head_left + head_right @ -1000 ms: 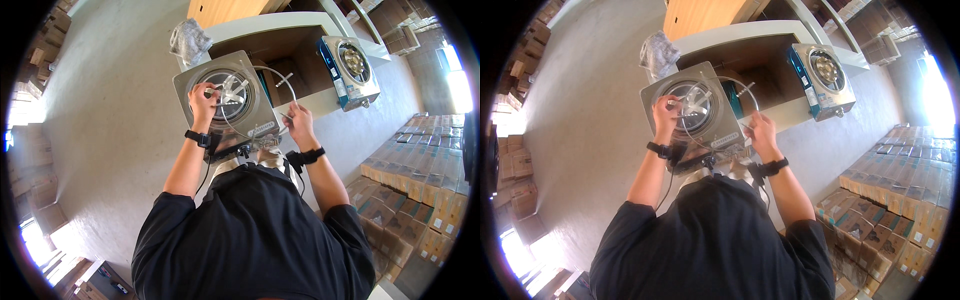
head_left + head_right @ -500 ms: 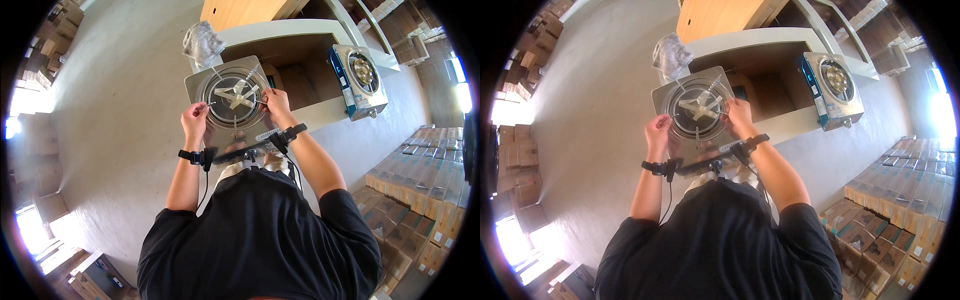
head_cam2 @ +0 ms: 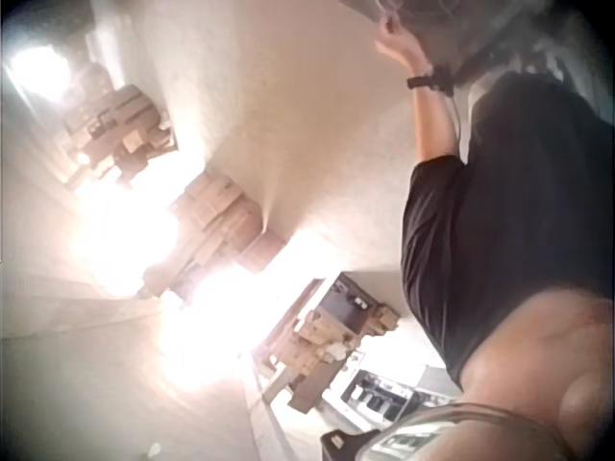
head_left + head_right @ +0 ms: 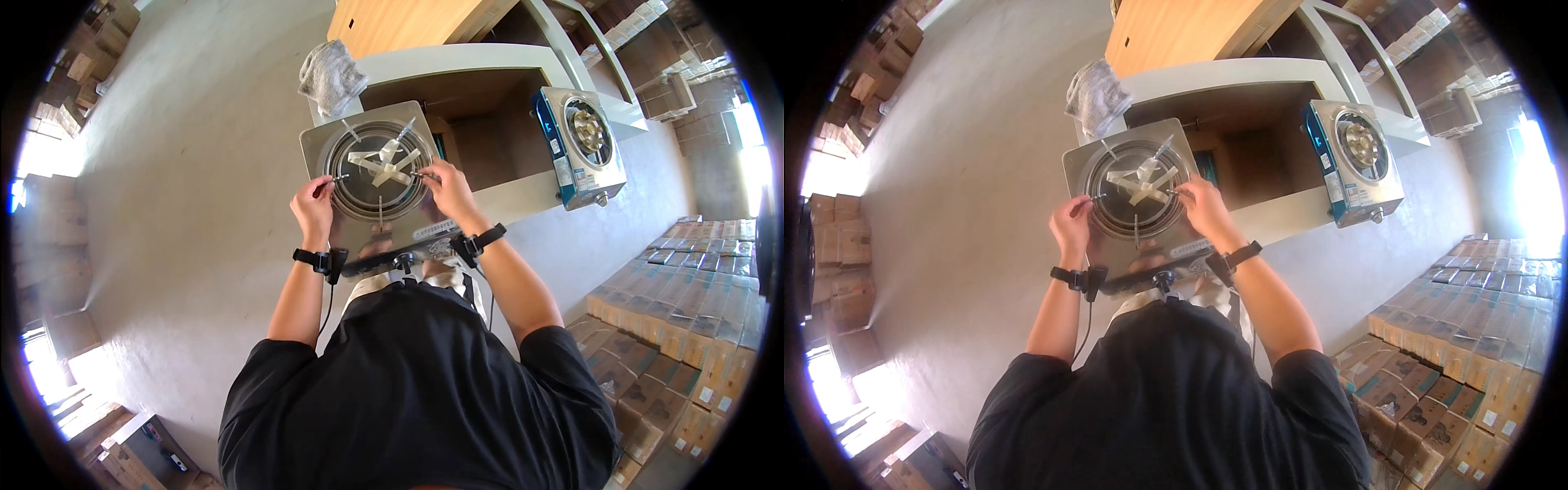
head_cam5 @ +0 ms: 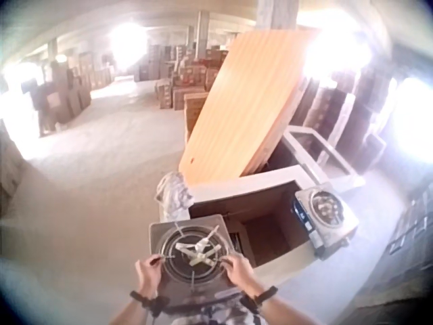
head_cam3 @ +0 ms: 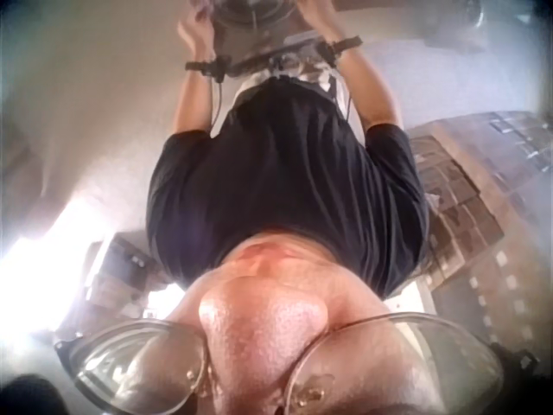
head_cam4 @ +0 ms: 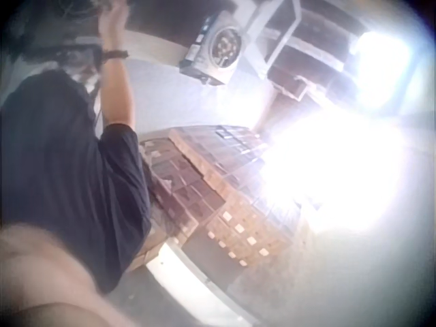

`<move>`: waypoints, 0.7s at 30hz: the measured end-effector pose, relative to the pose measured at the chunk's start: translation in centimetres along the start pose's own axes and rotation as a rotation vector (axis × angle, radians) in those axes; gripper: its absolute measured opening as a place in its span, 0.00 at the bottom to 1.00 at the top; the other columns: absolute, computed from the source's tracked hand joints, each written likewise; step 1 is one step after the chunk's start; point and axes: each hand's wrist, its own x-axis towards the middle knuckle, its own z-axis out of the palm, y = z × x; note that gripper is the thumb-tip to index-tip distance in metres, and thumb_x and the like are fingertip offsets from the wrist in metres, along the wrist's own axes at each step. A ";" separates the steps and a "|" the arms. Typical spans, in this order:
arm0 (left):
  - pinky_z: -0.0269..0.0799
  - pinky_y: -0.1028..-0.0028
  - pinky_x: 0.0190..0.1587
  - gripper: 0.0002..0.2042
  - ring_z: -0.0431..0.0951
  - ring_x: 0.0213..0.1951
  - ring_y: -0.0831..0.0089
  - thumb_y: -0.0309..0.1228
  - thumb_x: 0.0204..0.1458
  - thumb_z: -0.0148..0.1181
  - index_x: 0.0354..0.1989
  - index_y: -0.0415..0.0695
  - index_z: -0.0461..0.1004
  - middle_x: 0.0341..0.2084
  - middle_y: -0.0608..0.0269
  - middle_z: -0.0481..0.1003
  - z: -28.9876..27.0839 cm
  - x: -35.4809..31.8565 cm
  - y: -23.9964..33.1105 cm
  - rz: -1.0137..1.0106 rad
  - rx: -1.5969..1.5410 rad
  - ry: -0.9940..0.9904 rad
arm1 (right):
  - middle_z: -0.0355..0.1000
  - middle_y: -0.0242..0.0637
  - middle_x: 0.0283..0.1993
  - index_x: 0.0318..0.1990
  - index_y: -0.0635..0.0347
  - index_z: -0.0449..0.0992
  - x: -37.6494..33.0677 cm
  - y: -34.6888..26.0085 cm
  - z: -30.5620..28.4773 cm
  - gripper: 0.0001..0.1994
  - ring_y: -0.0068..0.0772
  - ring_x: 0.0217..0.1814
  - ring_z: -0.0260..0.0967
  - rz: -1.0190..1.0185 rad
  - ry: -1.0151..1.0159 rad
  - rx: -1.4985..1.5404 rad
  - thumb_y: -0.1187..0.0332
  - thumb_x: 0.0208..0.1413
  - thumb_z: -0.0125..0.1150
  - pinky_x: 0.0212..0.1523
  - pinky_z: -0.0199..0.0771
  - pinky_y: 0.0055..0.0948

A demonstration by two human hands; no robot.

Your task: The person assembles a portable gas stove by placing a metal grate over the burner and securing it with small metal clips. They then use a cloth to wipe the surface of the stove clean.

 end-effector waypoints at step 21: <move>0.78 0.63 0.44 0.07 0.82 0.38 0.58 0.21 0.52 0.68 0.38 0.43 0.86 0.33 0.55 0.84 -0.7 1.0 0.4 0.207 0.192 -0.023 | 0.74 0.45 0.41 0.46 0.60 0.81 -2.5 1.9 2.0 0.07 0.56 0.42 0.75 -0.243 0.166 -0.152 0.73 0.62 0.62 0.43 0.77 0.46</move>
